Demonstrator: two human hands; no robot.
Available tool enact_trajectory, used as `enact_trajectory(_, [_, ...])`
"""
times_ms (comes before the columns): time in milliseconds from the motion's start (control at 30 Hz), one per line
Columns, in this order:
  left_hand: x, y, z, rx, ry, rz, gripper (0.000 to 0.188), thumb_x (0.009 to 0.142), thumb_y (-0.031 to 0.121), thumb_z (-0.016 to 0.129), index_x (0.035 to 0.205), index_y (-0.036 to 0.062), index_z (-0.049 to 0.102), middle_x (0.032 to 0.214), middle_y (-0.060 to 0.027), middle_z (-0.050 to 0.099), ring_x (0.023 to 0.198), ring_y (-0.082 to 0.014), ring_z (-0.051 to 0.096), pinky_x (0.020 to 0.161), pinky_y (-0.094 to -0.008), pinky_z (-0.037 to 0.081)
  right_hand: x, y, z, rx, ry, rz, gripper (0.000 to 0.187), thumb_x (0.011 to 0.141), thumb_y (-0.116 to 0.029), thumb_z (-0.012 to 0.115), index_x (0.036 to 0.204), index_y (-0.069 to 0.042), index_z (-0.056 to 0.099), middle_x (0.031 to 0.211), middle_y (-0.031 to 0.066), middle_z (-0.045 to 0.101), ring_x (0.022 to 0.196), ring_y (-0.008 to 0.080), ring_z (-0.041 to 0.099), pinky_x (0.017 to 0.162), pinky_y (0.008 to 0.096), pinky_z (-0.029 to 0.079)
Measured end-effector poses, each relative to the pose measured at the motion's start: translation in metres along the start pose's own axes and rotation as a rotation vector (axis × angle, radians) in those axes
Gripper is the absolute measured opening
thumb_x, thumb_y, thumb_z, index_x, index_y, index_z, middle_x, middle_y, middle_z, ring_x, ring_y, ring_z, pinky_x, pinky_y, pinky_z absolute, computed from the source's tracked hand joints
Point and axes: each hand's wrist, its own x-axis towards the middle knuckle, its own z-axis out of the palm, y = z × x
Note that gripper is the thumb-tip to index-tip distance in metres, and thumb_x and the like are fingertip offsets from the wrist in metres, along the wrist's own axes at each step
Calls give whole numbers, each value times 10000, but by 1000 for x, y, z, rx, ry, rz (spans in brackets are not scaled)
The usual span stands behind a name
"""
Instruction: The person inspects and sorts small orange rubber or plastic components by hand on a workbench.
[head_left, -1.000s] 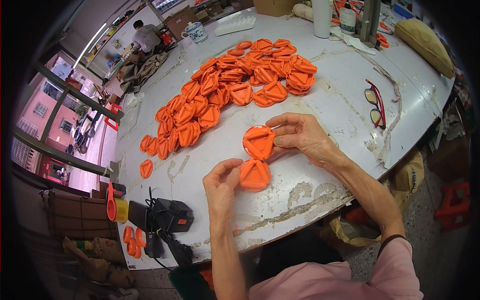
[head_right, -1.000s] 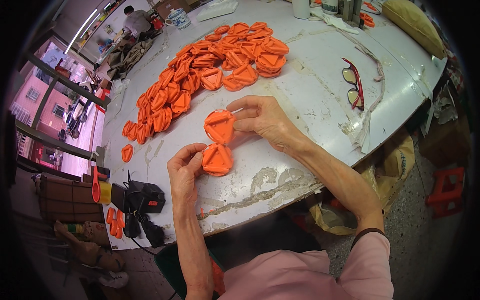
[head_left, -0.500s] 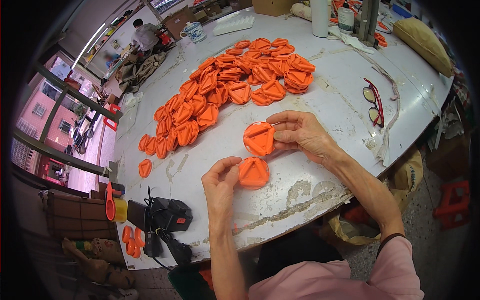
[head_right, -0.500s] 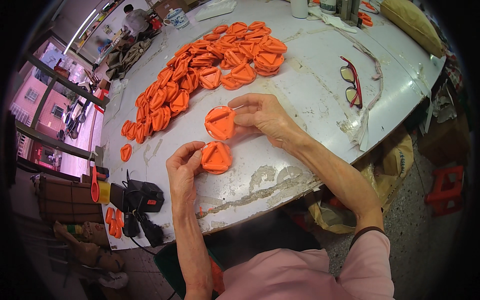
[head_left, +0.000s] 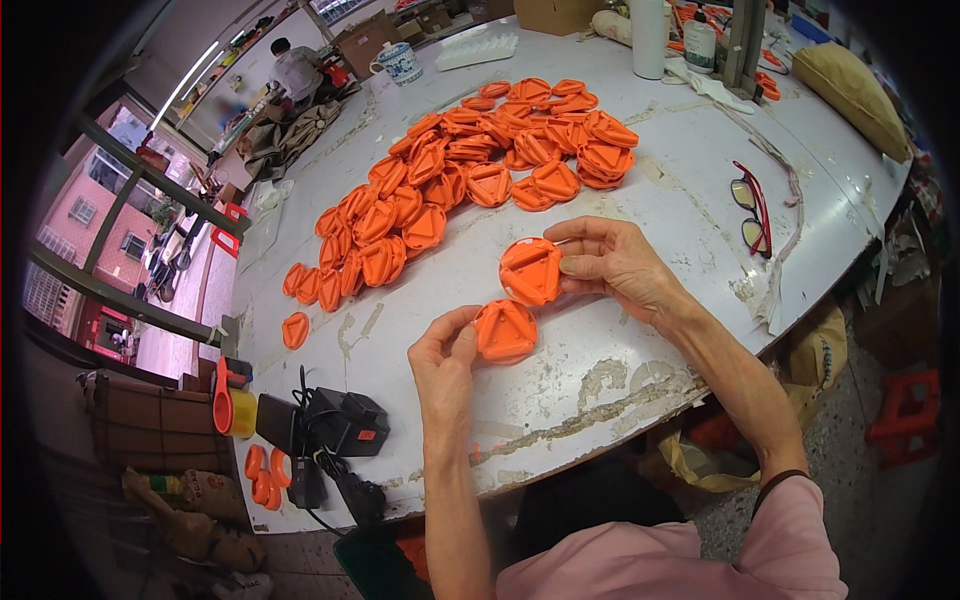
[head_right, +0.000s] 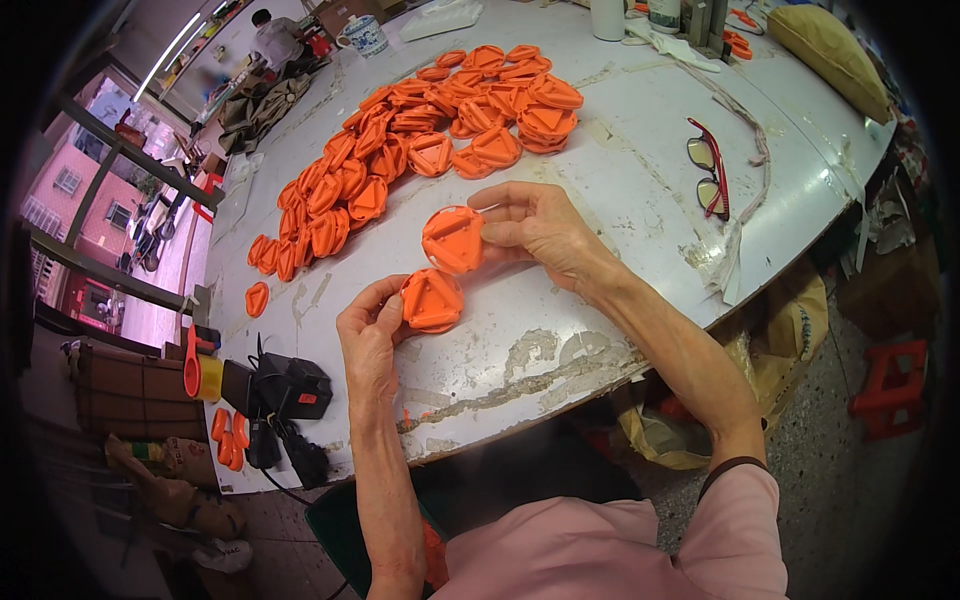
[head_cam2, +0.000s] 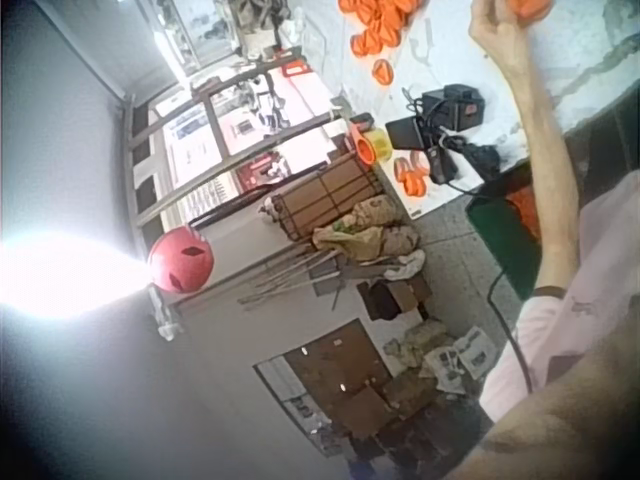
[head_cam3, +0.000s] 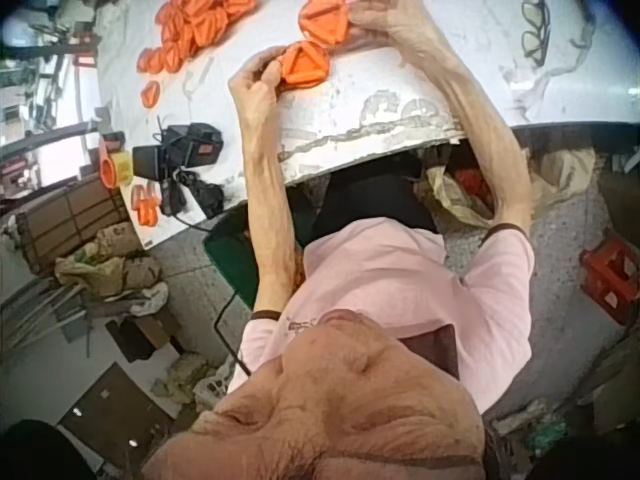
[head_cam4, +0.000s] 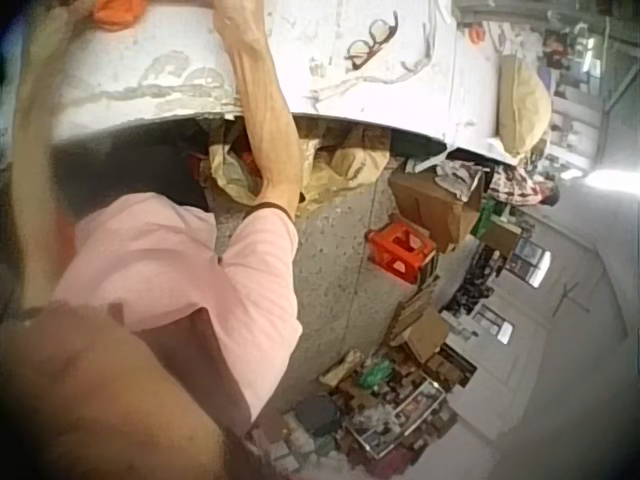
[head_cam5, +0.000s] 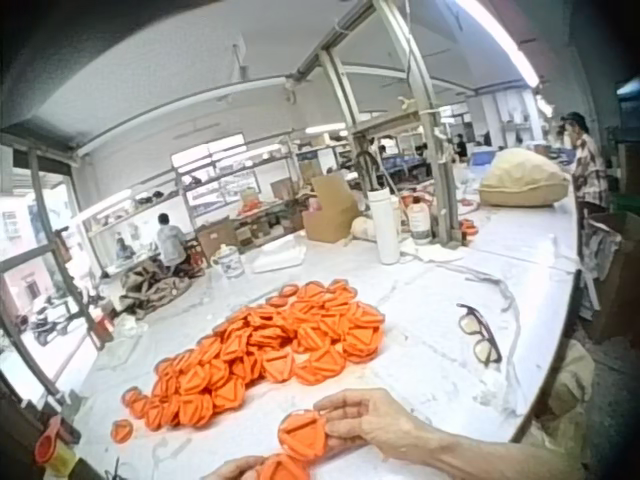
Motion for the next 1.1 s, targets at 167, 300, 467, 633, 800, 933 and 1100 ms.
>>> enact_trajectory(167, [3, 1, 0, -45, 75, 49, 204, 869, 12, 510, 1023, -68, 618, 935, -79, 632, 846, -121, 565, 779, -236, 442, 2, 2, -3, 0, -73, -41, 351, 813, -11, 624, 1155, 10, 548, 949, 64, 646, 796, 103, 632, 690, 214, 550])
enact_trajectory(300, [5, -1, -3, -80, 112, 76, 197, 874, 19, 508, 1015, -65, 616, 936, -76, 623, 851, -123, 558, 783, -239, 440, 0, -2, 1, 22, -94, -46, 345, 805, 25, 600, 1147, 18, 552, 922, 76, 632, 788, 116, 627, 686, 219, 549])
enact_trajectory(467, [6, -2, -2, -112, 110, 65, 196, 871, 26, 515, 1012, -63, 617, 929, -70, 617, 845, -121, 552, 783, -242, 438, 0, -1, -1, 36, -132, -31, 362, 809, -12, 629, 1160, 13, 544, 965, 85, 651, 821, 126, 642, 690, 232, 555])
enact_trajectory(633, [8, -5, -3, -107, 112, 83, 202, 874, 23, 502, 1021, -65, 609, 928, -75, 616, 842, -123, 555, 779, -246, 442, -1, -3, -2, 17, -147, -9, 390, 807, -17, 633, 1181, 5, 527, 981, 84, 651, 834, 120, 639, 696, 230, 553])
enact_trajectory(800, [14, -14, -8, -88, 90, 126, 207, 925, 64, 473, 1055, -70, 563, 963, -130, 624, 797, -191, 650, 697, -311, 572, -14, -4, -10, -7, -111, -29, 390, 794, 20, 608, 1175, 11, 523, 976, 78, 639, 825, 112, 618, 686, 236, 531])
enact_trajectory(933, [7, -3, -3, -161, 113, 65, 209, 878, 28, 488, 1022, -69, 604, 920, -90, 616, 829, -129, 564, 765, -257, 458, -98, -9, -42, -142, 57, -95, 356, 786, -9, 613, 1135, 28, 555, 893, 78, 623, 736, 120, 590, 630, 235, 491])
enact_trajectory(1100, [4, -1, 1, -168, 82, 102, 197, 875, 34, 495, 1004, -51, 617, 915, -83, 615, 816, -128, 564, 766, -256, 456, -211, 10, -96, -343, 277, 31, 299, 750, 23, 655, 1039, 33, 581, 875, 73, 639, 711, 111, 601, 601, 227, 499])
